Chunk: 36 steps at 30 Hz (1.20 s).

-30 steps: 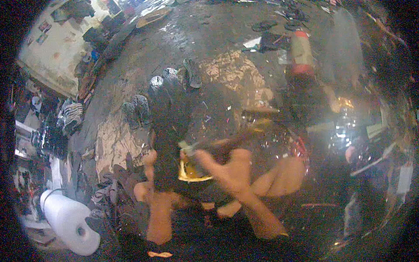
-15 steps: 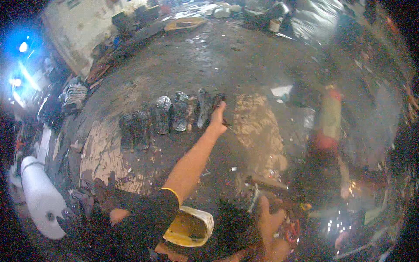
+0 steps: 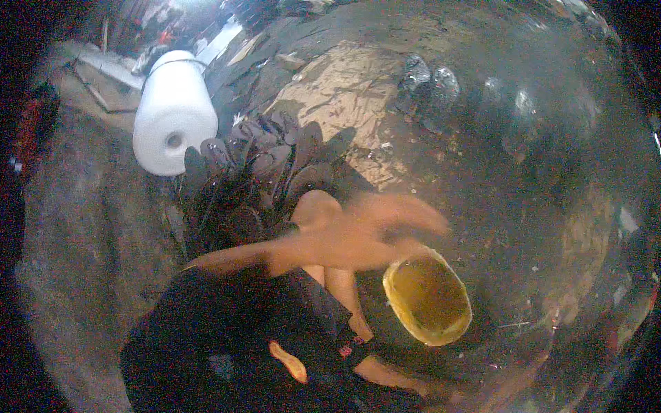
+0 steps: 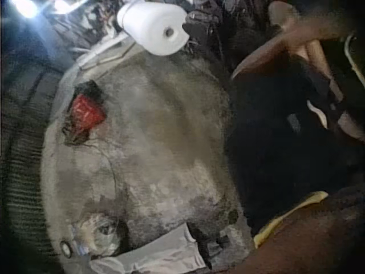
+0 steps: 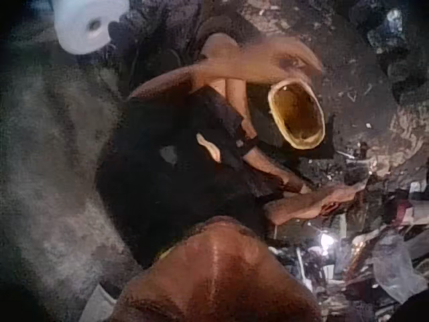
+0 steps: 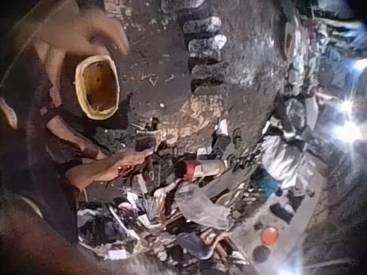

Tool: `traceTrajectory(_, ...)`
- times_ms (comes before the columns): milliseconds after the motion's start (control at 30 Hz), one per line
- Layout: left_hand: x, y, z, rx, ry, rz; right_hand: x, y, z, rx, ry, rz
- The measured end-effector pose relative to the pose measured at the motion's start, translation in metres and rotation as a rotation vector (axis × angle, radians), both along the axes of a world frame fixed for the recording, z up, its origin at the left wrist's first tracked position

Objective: The person sits on the floor and applies a dark adhesive to the soles of multiple sandals using a brush. They repeatedly dip the brush into a container of glue and coat each sandal sole before placing it on the floor.

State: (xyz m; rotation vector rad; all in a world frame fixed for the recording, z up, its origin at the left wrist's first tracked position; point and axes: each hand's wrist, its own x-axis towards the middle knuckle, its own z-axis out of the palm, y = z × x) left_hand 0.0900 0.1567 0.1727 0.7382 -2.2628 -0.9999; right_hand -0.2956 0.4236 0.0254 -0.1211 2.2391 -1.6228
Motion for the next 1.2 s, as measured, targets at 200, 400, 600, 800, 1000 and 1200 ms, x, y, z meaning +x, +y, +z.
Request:
traceTrajectory(200,0.259,0.077,0.116,-0.267,-0.566,1.056,0.074,-0.016,0.108,-0.133,0.440,0.080)
traceTrajectory(400,0.330,0.162,-0.002,-0.222,-0.663,0.893,0.183,-0.062,0.138,0.292,0.414,0.649)
traceTrajectory(600,0.404,0.120,-0.013,-0.387,-0.694,0.760,0.203,-0.084,0.082,0.400,0.864,0.844)
traceTrajectory(800,0.429,0.083,0.015,-0.213,-0.794,0.464,0.178,-0.054,0.088,0.243,0.619,0.702)
traceTrajectory(1000,0.309,0.107,0.059,-0.287,-0.581,0.585,0.144,-0.014,0.083,0.471,0.258,0.362)
traceTrajectory(1200,0.228,0.122,0.014,-0.080,-0.560,0.272,0.151,0.007,0.055,0.019,0.333,0.296)
